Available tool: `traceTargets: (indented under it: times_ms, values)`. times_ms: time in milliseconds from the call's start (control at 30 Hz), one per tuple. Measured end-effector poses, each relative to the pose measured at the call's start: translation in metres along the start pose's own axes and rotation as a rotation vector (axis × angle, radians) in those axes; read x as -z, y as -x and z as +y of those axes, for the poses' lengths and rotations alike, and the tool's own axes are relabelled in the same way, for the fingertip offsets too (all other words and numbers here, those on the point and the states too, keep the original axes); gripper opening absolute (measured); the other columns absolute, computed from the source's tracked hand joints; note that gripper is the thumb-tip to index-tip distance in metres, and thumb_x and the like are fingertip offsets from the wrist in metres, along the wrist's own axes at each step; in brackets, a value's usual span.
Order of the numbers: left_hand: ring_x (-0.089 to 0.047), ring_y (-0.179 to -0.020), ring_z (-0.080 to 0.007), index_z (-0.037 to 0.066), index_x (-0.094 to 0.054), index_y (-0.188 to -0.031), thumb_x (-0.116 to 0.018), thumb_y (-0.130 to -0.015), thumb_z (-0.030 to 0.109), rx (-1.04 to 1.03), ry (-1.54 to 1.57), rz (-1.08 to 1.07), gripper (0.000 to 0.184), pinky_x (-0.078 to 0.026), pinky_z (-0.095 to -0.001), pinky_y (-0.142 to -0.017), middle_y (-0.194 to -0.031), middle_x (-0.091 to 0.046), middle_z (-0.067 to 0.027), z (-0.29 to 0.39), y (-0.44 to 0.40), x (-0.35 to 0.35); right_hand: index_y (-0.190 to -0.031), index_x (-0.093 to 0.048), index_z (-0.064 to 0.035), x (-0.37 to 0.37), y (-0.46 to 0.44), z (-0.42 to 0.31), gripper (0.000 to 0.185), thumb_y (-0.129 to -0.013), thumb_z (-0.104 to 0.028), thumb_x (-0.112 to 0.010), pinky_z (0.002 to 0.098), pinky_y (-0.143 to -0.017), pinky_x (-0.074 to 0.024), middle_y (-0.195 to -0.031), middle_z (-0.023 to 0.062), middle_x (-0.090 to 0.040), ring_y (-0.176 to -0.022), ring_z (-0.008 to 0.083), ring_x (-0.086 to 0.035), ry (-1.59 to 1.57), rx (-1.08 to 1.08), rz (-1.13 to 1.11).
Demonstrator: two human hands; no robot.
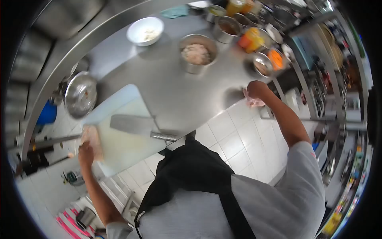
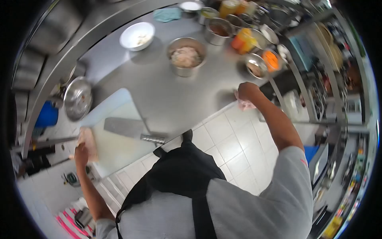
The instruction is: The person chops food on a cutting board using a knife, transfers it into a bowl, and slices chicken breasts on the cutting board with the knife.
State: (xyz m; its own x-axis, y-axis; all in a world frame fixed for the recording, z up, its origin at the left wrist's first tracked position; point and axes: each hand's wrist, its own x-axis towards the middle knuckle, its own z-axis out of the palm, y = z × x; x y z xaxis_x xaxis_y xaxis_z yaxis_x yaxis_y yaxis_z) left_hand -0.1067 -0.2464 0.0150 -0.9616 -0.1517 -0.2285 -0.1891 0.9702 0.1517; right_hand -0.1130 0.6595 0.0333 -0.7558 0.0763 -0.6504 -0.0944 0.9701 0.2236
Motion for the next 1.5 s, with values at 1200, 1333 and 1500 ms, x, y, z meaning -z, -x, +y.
traceTargets:
  times_ms: [1200, 1333, 1500]
  values:
    - [-0.070, -0.126, -0.0386, 0.029, -0.051, -0.159, -0.071, -0.084, 0.022, -0.024, -0.065, -0.294, 0.078, -0.058, -0.0492, -0.104, -0.142, -0.069, -0.0212, 0.050, 0.011, 0.038, -0.143, -0.056, -0.0098, 0.092, 0.084, -0.425, 0.053, -0.093, -0.018, -0.072, 0.0550, -0.101, -0.0567, -0.132, 0.0237, -0.062, -0.119, 0.0455, -0.067, -0.492, 0.582, 0.328]
    - [-0.071, -0.124, -0.0356, 0.017, -0.063, -0.139, -0.067, -0.087, 0.015, -0.045, 0.011, -0.179, 0.052, -0.056, -0.0466, -0.104, -0.133, -0.073, -0.0214, 0.077, 0.023, 0.029, -0.143, -0.053, -0.0127, 0.077, 0.083, -0.450, 0.052, -0.093, -0.012, -0.069, 0.0559, -0.095, -0.0585, -0.126, 0.0248, -0.056, -0.108, 0.0483, -0.069, -0.432, 0.509, 0.381]
    - [-0.071, -0.124, -0.0343, 0.019, -0.064, -0.147, -0.069, -0.090, 0.018, -0.211, 0.019, -0.273, 0.057, -0.060, -0.0472, -0.098, -0.135, -0.073, -0.0177, 0.049, -0.011, -0.004, -0.142, -0.054, -0.0131, 0.075, 0.080, -0.448, 0.050, -0.093, -0.007, -0.064, 0.0563, -0.089, -0.0592, -0.124, 0.0252, -0.058, -0.101, 0.0469, -0.070, -0.403, 0.497, 0.375]
